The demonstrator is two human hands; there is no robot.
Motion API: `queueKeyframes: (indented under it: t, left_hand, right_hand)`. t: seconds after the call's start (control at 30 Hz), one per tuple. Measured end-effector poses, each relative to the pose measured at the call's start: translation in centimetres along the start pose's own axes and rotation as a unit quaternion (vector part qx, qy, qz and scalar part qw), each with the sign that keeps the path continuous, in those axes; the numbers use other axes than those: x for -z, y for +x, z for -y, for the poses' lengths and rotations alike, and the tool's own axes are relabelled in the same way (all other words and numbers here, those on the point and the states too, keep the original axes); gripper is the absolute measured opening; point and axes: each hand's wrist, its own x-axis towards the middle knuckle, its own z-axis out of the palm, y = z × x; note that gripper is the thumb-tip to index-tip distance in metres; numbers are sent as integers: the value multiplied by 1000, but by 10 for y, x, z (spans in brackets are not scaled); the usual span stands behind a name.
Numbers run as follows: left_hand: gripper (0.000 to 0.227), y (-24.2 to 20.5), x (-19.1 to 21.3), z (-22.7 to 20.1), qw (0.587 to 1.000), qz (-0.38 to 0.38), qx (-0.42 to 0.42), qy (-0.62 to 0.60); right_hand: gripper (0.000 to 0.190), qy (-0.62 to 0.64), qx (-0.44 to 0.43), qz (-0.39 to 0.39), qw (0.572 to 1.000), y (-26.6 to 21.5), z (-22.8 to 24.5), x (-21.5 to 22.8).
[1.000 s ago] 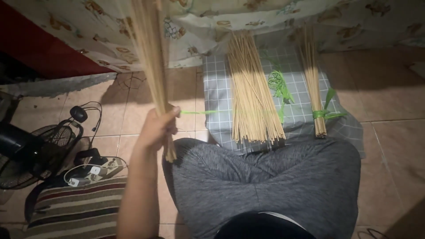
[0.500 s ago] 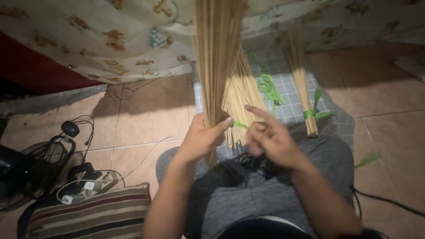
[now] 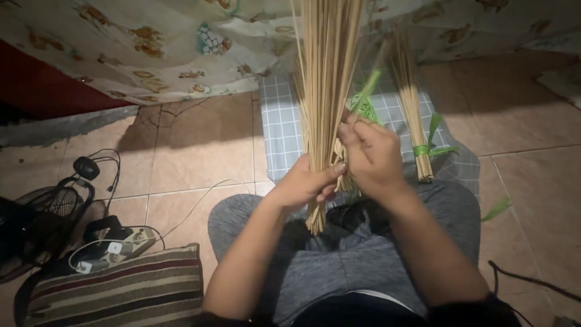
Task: Bundling and tying thin wooden sticks together using green plastic strips while sitting on the floor.
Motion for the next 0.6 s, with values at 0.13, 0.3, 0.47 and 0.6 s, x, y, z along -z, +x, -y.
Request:
queueKeyframes:
  t: [0.13,0.3,0.47,0.6]
  left_hand:
    - [41,8,4,5,996,-33,15,81]
    - [36,9,-5,5,989,-86,-11,117]
    - [23,2,-11,-9,978,-130,-13,162]
    - [16,1,-12,-4,979,-129,-18,160]
  right_hand:
    - [34,-300,148,-60,940,-4,-1,6]
    - [25,-363,175,-51,914,-11,-5,18]
    - [22,-145,44,-5,988,5,4,25]
    - [16,110,-108,18,988,5,1,25]
